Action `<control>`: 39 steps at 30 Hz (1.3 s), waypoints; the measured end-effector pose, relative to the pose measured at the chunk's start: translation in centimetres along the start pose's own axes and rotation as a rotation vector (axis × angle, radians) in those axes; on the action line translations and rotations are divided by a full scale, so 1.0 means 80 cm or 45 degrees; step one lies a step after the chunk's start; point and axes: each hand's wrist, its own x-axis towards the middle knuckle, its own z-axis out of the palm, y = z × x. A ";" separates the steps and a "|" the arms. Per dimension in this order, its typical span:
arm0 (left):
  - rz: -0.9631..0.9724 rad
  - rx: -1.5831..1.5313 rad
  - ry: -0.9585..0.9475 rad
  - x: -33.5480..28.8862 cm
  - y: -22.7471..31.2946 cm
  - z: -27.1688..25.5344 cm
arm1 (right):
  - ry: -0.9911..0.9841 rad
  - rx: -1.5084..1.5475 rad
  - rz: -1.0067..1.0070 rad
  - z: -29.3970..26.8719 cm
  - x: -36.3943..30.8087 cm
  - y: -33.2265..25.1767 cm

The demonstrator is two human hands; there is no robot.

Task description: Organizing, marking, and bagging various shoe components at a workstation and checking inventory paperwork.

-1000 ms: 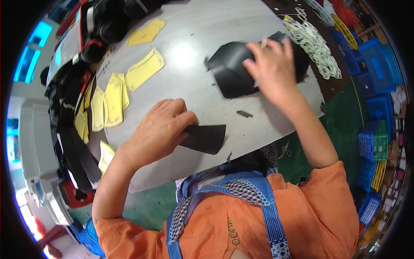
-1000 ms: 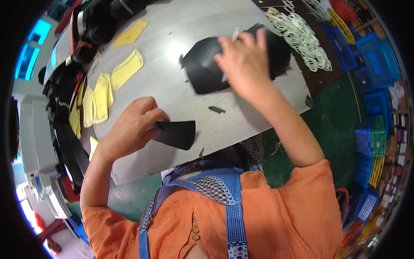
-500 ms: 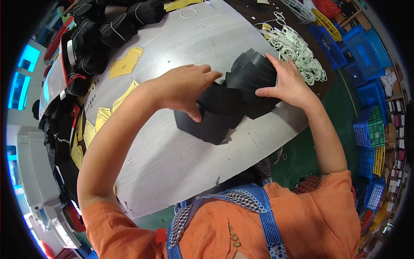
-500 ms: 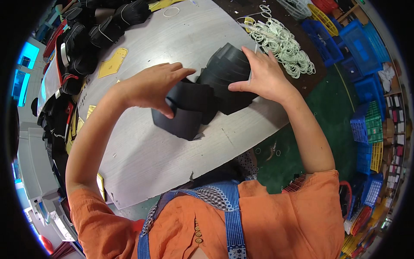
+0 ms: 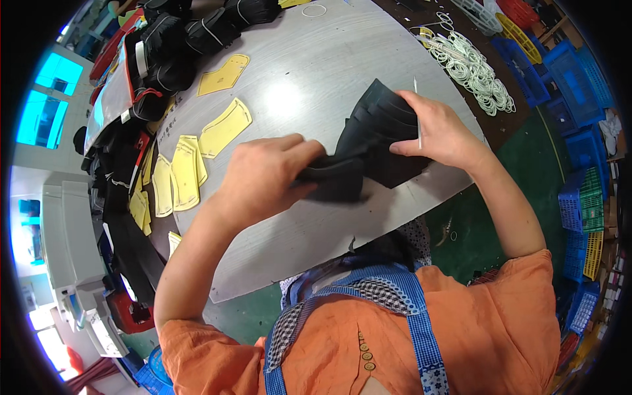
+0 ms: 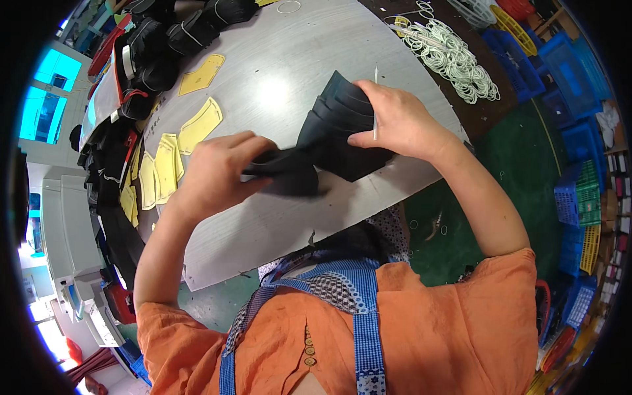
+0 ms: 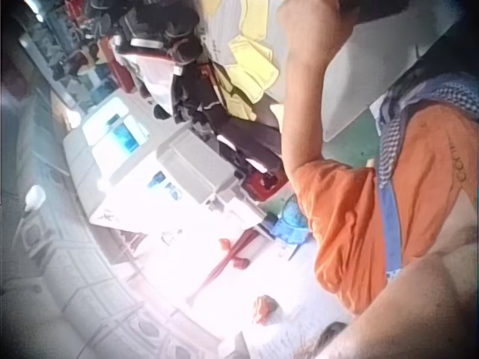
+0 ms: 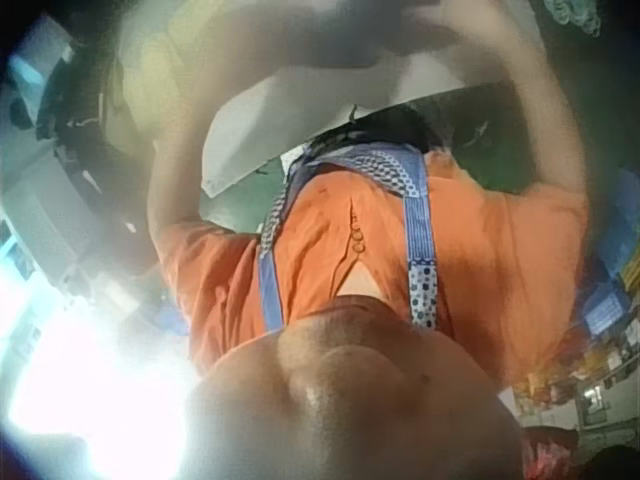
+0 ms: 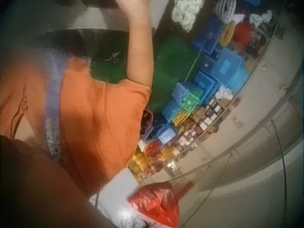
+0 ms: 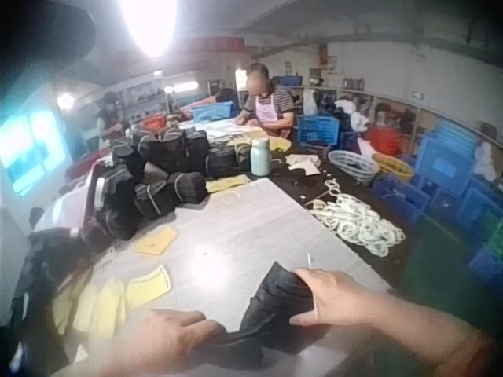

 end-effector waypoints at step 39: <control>-0.639 -0.029 0.680 0.013 0.032 0.081 | 0.055 -0.043 -0.054 0.038 0.040 -0.062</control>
